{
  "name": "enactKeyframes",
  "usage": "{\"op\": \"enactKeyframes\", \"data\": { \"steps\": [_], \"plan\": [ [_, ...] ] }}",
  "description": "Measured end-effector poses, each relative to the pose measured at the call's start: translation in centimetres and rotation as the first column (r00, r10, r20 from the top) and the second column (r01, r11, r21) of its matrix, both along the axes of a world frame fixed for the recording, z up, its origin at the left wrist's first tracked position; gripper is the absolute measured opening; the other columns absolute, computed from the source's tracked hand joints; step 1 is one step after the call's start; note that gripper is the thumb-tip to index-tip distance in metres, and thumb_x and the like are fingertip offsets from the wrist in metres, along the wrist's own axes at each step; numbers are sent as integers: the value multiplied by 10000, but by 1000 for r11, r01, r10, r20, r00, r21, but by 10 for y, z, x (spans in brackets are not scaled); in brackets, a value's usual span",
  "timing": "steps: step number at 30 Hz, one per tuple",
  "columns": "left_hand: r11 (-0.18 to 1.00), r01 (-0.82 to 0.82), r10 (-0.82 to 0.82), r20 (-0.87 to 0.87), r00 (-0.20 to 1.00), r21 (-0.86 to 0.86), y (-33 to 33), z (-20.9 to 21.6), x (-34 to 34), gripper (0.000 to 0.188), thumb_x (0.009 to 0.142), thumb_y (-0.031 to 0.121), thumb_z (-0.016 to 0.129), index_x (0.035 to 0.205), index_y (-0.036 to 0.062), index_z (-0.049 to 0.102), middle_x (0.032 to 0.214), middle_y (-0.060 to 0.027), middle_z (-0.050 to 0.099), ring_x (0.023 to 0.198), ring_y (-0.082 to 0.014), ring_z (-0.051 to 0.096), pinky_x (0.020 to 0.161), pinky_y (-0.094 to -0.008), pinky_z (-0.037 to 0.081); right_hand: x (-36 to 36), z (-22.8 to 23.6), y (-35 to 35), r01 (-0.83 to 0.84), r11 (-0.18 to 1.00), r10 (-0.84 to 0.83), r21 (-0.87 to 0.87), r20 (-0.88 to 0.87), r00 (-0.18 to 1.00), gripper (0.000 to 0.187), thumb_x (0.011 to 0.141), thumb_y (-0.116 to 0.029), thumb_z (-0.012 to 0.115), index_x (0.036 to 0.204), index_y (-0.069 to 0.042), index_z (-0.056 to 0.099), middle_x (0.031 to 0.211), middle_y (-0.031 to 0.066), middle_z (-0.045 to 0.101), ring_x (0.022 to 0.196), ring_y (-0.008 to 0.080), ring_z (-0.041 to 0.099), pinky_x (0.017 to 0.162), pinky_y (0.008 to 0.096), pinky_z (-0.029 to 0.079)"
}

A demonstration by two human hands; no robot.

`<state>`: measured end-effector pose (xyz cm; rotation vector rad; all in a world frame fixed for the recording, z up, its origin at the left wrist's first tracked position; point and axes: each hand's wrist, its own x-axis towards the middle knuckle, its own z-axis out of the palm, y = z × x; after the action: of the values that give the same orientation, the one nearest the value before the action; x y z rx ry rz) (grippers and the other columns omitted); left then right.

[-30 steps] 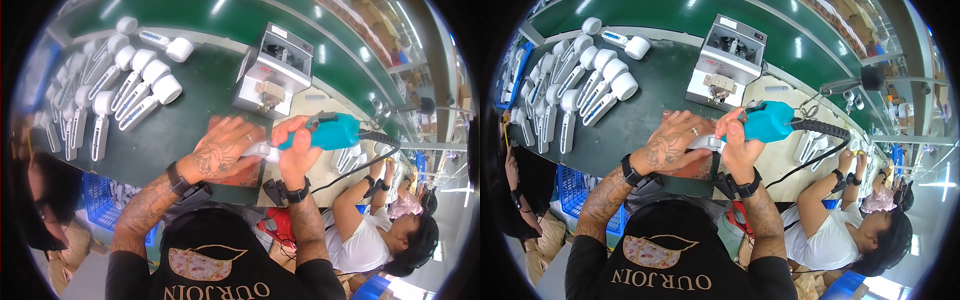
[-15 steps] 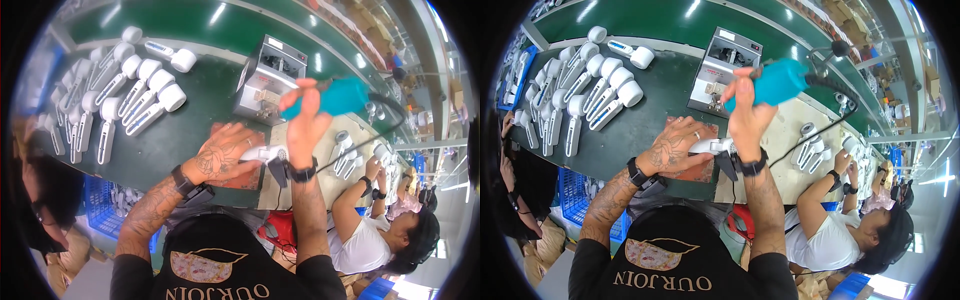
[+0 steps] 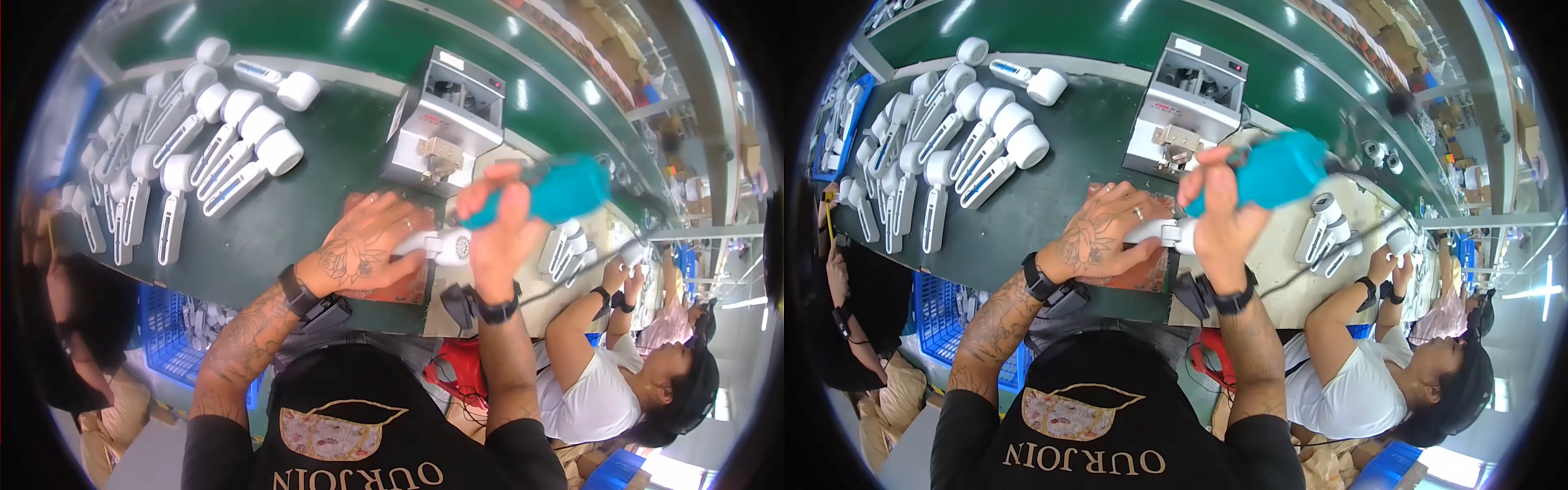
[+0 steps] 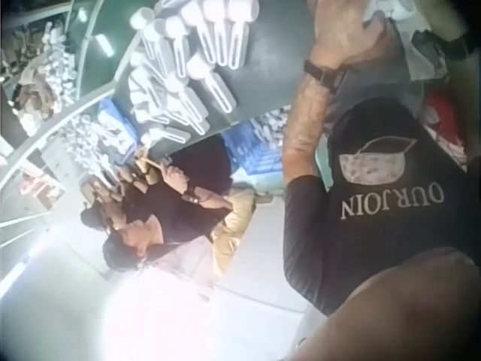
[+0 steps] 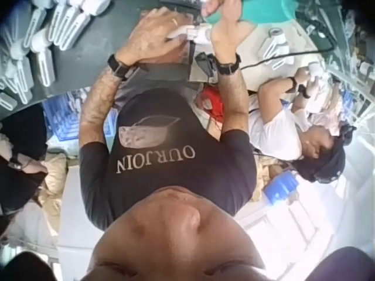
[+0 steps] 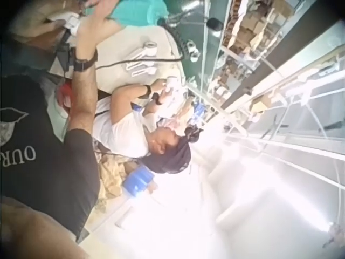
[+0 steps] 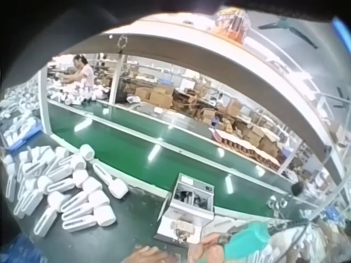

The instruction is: The person picks up a white fan, places it on a red pad, and uses a teal power screwdriver to drive a screw into the handle. They then set the fan aside and repeat the process with another one.

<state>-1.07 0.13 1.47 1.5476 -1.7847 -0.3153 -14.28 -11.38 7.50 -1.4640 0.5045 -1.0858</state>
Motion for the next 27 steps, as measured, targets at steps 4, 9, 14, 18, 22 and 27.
{"op": "enactKeyframes", "data": {
  "steps": [4, 9, 14, 18, 22, 27],
  "plan": [
    [1000, -1, 1, -2, 1000, -7, -4, -7, -2, 431, 880, 278, 638, 1254, 65, 608, 1129, -98, 621, 1062, -285, 541, 965, -425, 424, -27, -11, 18, -75, 997, 75, -17, 3, 997, 499, 968, -459, 614, 1062, 23, 520, 670, 83, 537, 593, 183, 535, 584, 328, 462],
    [999, 7, -6, -7, 1000, 42, -2, -4, -1, 416, 890, 265, 634, 1256, 66, 607, 1140, -98, 620, 1067, -287, 540, 967, -428, 424, -32, -13, 27, -33, 999, 33, 20, -17, 999, 531, 948, -477, 636, 1060, 27, 514, 668, 90, 536, 603, 194, 542, 587, 333, 465],
    [999, 6, -5, -16, 1000, 45, 0, -6, -3, 419, 889, 263, 639, 1258, 66, 604, 1157, -99, 615, 1072, -295, 539, 975, -439, 422, -31, -22, 28, -40, 997, 41, 59, -9, 999, 501, 943, -460, 650, 1029, 12, 508, 677, 93, 541, 616, 201, 550, 588, 337, 467],
    [998, 13, -11, -21, 1000, 59, -1, -4, -4, 414, 895, 258, 635, 1258, 63, 601, 1167, -105, 606, 1086, -305, 534, 989, -449, 416, -31, -29, 31, -71, 996, 69, 52, 51, 996, 448, 935, -425, 675, 973, -17, 493, 689, 86, 534, 609, 193, 539, 581, 340, 465],
    [999, -15, 16, -49, 999, 33, -5, -8, -5, 354, 867, 227, 669, 1198, 101, 656, 1204, -53, 632, 1065, -281, 548, 968, -435, 408, -28, -30, 27, -114, 991, 109, 67, 83, 991, 424, 934, -403, 681, 962, -28, 487, 686, 74, 517, 593, 184, 521, 567, 340, 461],
    [1000, 0, 1, -41, 999, 29, -8, 0, -3, 351, 858, 223, 676, 1180, 87, 661, 1240, -64, 629, 1062, -285, 557, 957, -434, 414, -29, -28, 25, -94, 993, 87, 66, 108, 990, 402, 934, -382, 682, 953, -29, 491, 693, 78, 525, 594, 186, 524, 565, 340, 460]
  ]
}}
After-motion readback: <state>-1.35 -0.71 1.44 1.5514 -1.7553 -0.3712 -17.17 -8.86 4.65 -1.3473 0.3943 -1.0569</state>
